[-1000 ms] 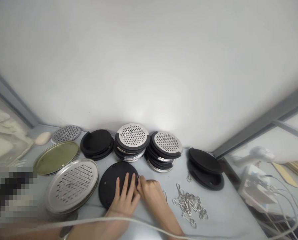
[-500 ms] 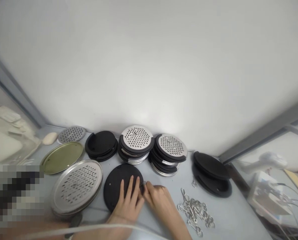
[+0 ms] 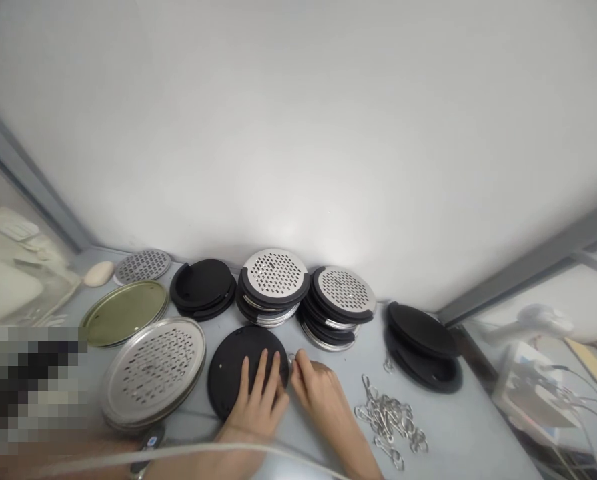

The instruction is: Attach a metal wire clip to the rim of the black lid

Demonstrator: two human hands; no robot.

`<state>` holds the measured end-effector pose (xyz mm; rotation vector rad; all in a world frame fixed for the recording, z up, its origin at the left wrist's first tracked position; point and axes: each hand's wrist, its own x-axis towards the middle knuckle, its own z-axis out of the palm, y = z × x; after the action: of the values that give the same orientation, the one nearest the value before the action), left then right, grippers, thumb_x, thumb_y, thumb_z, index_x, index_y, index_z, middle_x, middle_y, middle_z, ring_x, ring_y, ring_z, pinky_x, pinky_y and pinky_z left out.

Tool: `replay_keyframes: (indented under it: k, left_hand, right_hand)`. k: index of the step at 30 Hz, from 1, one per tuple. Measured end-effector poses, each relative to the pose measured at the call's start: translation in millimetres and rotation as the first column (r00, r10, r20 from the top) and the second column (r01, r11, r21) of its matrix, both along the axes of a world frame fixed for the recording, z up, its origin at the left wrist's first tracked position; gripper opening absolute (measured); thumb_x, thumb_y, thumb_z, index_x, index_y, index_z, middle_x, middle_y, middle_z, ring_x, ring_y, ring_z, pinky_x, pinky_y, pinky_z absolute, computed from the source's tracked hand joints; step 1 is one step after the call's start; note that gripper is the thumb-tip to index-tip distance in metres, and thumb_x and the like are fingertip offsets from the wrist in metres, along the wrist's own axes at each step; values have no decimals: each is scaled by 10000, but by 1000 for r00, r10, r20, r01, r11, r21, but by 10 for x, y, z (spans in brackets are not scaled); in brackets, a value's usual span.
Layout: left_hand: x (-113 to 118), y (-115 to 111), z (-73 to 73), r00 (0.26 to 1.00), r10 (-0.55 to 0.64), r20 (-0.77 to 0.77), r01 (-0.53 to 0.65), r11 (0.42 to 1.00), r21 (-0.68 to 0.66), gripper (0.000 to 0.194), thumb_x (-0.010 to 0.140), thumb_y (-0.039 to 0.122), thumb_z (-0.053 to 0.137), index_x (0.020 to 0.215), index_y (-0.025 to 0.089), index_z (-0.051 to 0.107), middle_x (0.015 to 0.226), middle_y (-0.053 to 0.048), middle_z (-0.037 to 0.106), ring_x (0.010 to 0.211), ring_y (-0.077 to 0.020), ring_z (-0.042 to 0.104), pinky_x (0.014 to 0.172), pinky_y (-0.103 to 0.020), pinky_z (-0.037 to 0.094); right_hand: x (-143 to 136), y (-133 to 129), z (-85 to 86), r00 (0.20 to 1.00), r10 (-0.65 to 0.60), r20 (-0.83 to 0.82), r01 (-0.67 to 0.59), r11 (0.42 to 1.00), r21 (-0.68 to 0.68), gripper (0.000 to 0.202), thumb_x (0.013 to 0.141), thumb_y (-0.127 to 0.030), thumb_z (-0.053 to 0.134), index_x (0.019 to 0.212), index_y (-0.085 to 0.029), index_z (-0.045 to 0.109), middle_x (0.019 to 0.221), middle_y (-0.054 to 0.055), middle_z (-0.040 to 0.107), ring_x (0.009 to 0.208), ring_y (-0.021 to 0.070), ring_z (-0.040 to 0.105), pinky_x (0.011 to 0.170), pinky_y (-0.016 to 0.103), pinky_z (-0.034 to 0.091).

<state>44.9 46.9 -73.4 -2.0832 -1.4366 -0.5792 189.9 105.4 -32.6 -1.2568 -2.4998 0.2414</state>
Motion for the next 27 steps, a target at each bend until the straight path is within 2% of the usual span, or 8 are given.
replay_keyframes:
  k: [4,10,13,20,24,27]
  left_hand:
    - [3,17,-29,1000,-4,4,4,1000,-5,110,852,245,507,860,154,567,1264,-169,559,1174,-377,504,993,-668,251]
    - [11,62,-118,997,-47,64,39,992,117,101,837,197,480,841,145,567,1224,-187,583,1162,-391,509,972,-669,271]
    - [-10,50,-80,999,-31,26,29,998,52,129,843,218,481,903,151,575,1245,-183,568,1157,-376,516,993,-658,248]
    - [-89,-10,127,993,-55,-109,44,994,-100,240,855,288,453,1024,156,563,1266,-175,544,1146,-357,523,1000,-657,219]
    - [-77,-17,107,994,-39,-103,27,992,-121,250,846,292,463,1030,158,568,1286,-173,528,1172,-366,498,986,-642,256]
    - [-54,-1,43,997,-29,-71,23,997,-79,215,839,278,480,987,157,577,1281,-170,536,1172,-369,497,986,-638,264]
  right_hand:
    - [-59,1,-43,999,-12,32,13,999,-36,203,968,-254,286,913,-170,462,573,-4,583,481,158,559,481,244,313]
    - [-110,12,-49,997,7,73,-6,1000,-15,255,972,-264,265,982,-139,487,588,24,615,504,170,584,489,248,301]
    - [-111,17,-44,998,-6,66,8,1000,-28,255,971,-264,267,966,-146,494,578,19,611,488,160,572,481,243,286]
    - [-121,8,9,998,-13,62,16,999,-47,251,965,-257,266,922,-157,492,559,9,603,461,144,548,478,241,263]
    - [-125,1,25,998,-26,61,31,997,-73,246,964,-247,270,919,-158,495,563,7,604,469,143,549,487,246,257]
    - [-137,-12,20,997,-41,60,45,996,-79,248,965,-252,269,922,-160,495,574,6,605,473,141,546,487,249,246]
